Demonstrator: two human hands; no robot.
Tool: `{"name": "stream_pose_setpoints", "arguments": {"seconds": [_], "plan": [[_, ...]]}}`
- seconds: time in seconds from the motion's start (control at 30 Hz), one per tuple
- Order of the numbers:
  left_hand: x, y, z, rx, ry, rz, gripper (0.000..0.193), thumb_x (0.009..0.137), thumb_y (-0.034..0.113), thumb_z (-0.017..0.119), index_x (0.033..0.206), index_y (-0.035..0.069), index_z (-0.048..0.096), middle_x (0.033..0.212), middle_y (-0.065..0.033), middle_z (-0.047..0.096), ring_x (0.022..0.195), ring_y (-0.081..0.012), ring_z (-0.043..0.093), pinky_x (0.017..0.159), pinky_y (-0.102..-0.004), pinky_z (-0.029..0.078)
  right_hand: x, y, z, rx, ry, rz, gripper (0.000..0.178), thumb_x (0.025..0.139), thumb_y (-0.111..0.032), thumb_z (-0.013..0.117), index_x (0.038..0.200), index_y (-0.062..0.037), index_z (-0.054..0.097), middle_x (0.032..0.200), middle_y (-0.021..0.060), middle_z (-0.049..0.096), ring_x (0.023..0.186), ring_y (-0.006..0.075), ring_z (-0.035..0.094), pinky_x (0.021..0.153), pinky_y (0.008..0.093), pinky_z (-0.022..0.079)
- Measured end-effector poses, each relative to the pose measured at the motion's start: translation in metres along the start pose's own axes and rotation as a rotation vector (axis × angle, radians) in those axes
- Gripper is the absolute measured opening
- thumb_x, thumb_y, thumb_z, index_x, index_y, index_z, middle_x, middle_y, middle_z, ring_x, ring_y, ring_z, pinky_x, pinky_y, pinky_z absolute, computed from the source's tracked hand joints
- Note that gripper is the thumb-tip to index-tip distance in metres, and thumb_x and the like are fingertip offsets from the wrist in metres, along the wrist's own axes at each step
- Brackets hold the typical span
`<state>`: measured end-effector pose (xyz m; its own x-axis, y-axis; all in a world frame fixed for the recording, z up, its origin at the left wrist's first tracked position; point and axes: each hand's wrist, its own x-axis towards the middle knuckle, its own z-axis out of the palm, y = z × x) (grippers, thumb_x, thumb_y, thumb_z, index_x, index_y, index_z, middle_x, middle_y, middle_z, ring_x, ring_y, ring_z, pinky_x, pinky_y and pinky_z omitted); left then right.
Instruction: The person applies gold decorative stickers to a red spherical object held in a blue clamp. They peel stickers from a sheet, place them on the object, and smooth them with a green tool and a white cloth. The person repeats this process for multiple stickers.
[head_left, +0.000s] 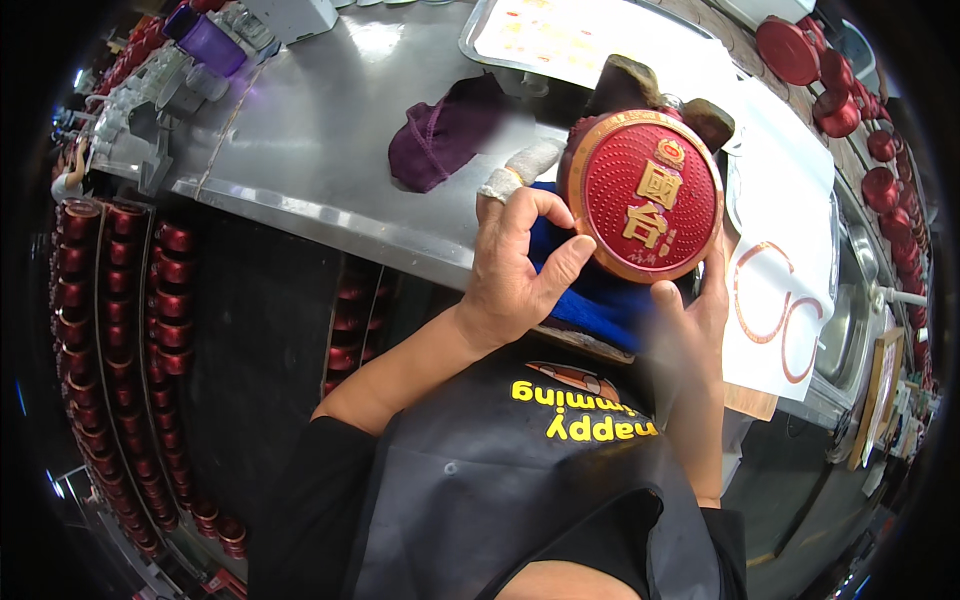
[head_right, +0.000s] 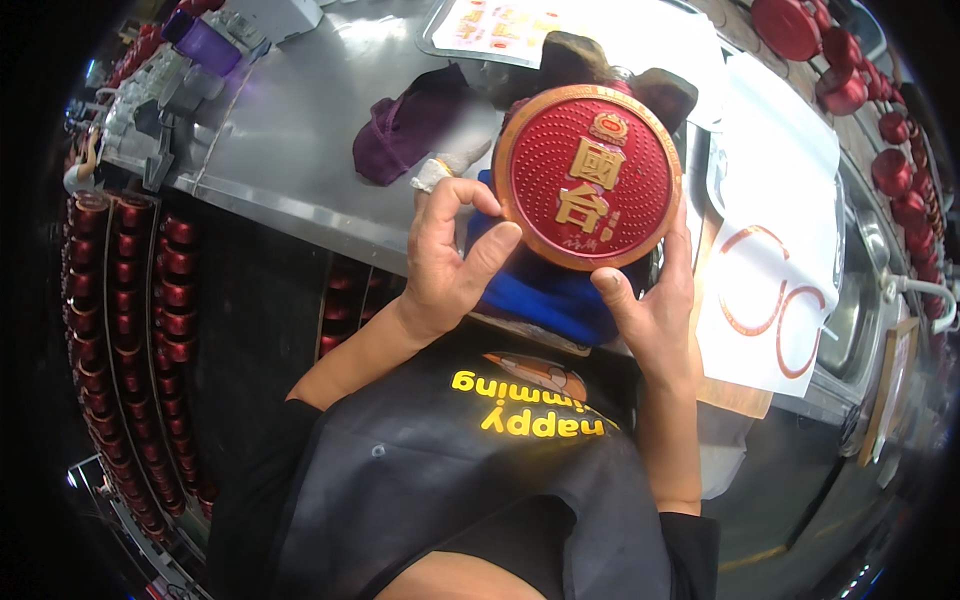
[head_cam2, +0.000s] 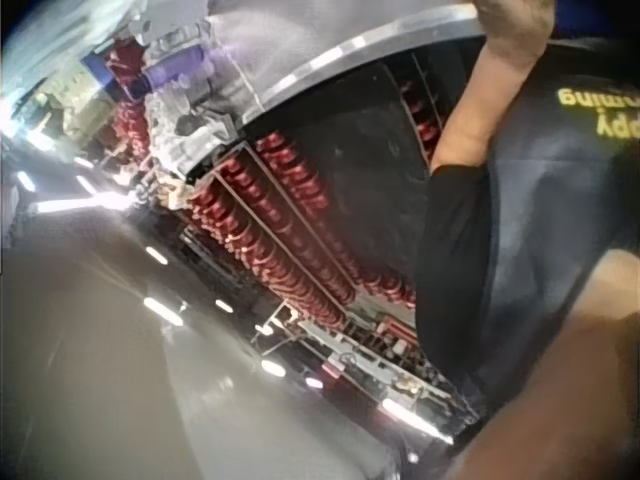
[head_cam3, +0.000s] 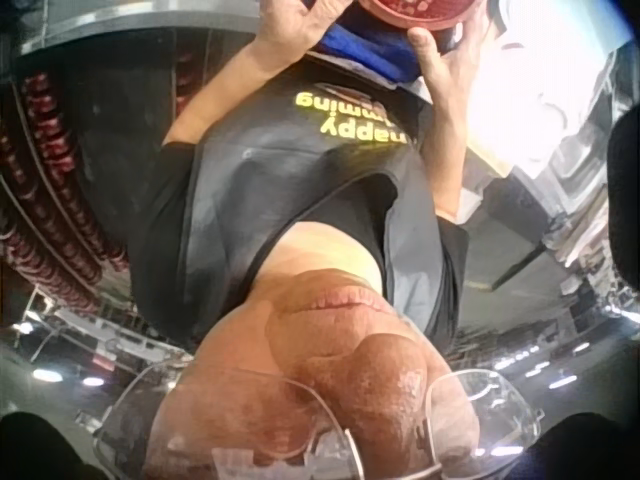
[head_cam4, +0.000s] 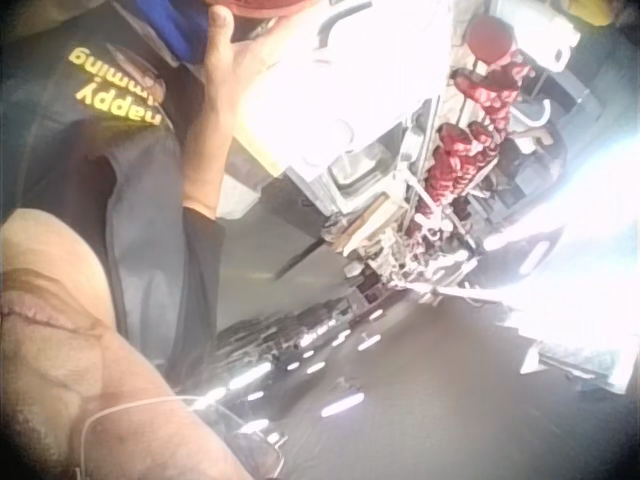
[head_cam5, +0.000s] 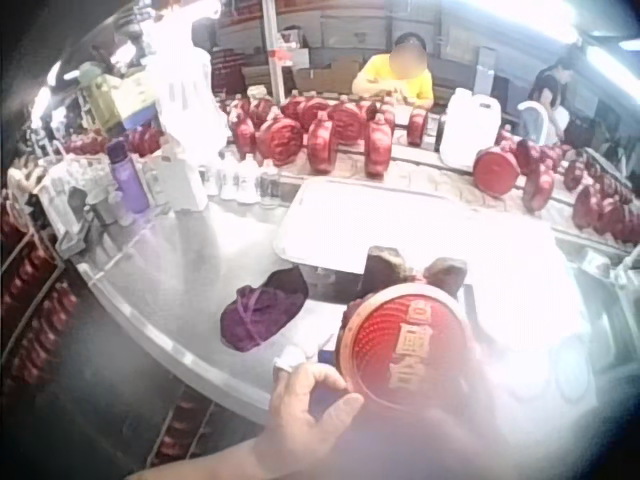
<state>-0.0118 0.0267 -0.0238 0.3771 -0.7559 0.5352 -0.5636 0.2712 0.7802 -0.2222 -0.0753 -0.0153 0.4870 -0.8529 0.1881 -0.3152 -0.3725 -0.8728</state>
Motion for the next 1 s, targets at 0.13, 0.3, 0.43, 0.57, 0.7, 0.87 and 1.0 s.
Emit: {"name": "stream_pose_setpoints", "arguments": {"seconds": [0.13, 0.3, 0.43, 0.57, 0.7, 0.87, 1.0], "plan": [[0.001, 0.0, -0.001, -0.062, -0.045, -0.009, 0.014, 0.097, 0.009, 0.07, 0.103, 0.003, 0.059, 0.102, -0.0044, 0.059, 0.094, -0.0136, 0.051, 0.088, -0.0271, 0.04, -0.001, 0.006, -0.004, 0.049, -0.029, -0.017, 0.105, 0.087, -0.059, 0.075, 0.155, 0.0087, 0.032, 0.15, 0.0275, 0.047, 0.144, 0.0365, 0.043, 0.119, 0.0461, 0.032], [-0.001, 0.0, 0.003, -0.29, 0.011, -0.208, 0.02, 0.1, 0.02, 0.068, 0.108, 0.004, 0.059, 0.104, -0.0069, 0.062, 0.103, -0.0223, 0.05, 0.098, -0.0386, 0.038, -0.002, 0.01, -0.011, 0.137, 0.006, 0.025, 0.097, 0.096, -0.055, 0.068, 0.156, 0.0107, 0.03, 0.148, 0.0262, 0.05, 0.139, 0.0333, 0.048, 0.116, 0.0435, 0.037], [-0.001, 0.005, 0.007, 0.024, -0.044, 0.007, 0.077, 0.095, 0.048, 0.072, 0.142, -0.002, 0.038, 0.136, -0.0213, 0.046, 0.12, -0.0314, 0.047, 0.108, -0.0434, 0.033, 0.004, 0.013, -0.012, 0.244, 0.026, 0.058, 0.093, 0.099, -0.052, 0.066, 0.156, 0.0118, 0.03, 0.143, 0.0234, 0.055, 0.133, 0.0285, 0.052, 0.113, 0.0404, 0.04], [0.004, 0.009, 0.014, 0.218, -0.113, 0.074, 0.099, 0.091, 0.051, 0.075, 0.155, -0.004, 0.022, 0.144, -0.0245, 0.043, 0.131, -0.0369, 0.043, 0.112, -0.0492, 0.028, 0.01, 0.015, -0.013, 0.242, 0.012, 0.04, 0.09, 0.096, -0.048, 0.072, 0.155, 0.0088, 0.035, 0.143, 0.0217, 0.055, 0.133, 0.027, 0.052, 0.113, 0.0396, 0.04], [0.006, 0.01, 0.016, 0.229, -0.151, 0.065, 0.105, 0.089, 0.048, 0.077, 0.158, -0.002, 0.016, 0.15, -0.024, 0.041, 0.135, -0.0378, 0.042, 0.112, -0.0511, 0.027, 0.01, 0.016, -0.012, 0.303, -0.021, 0.057, 0.076, 0.098, -0.041, 0.071, 0.153, 0.0027, 0.044, 0.142, 0.0195, 0.055, 0.135, 0.0269, 0.05, 0.115, 0.0394, 0.037], [0.006, 0.011, 0.014, 0.221, -0.176, 0.041, 0.11, 0.087, 0.048, 0.078, 0.159, -0.001, 0.012, 0.15, -0.0253, 0.04, 0.138, -0.0394, 0.039, 0.114, -0.0537, 0.024, 0.01, 0.016, -0.009, 0.358, -0.025, 0.075, 0.067, 0.101, -0.041, 0.067, 0.149, 0.0015, 0.049, 0.143, 0.0192, 0.054, 0.136, 0.0275, 0.05, 0.116, 0.04, 0.035], [0.006, 0.007, 0.014, 0.188, -0.184, 0.069, 0.112, 0.088, 0.054, 0.076, 0.16, -0.001, 0.01, 0.153, -0.0262, 0.037, 0.14, -0.0399, 0.038, 0.115, -0.054, 0.022, 0.008, 0.008, -0.006, 0.083, 0.0, -0.157, 0.093, 0.093, -0.052, 0.073, 0.153, 0.0084, 0.037, 0.147, 0.0255, 0.05, 0.14, 0.0345, 0.047, 0.116, 0.0433, 0.035]]}}
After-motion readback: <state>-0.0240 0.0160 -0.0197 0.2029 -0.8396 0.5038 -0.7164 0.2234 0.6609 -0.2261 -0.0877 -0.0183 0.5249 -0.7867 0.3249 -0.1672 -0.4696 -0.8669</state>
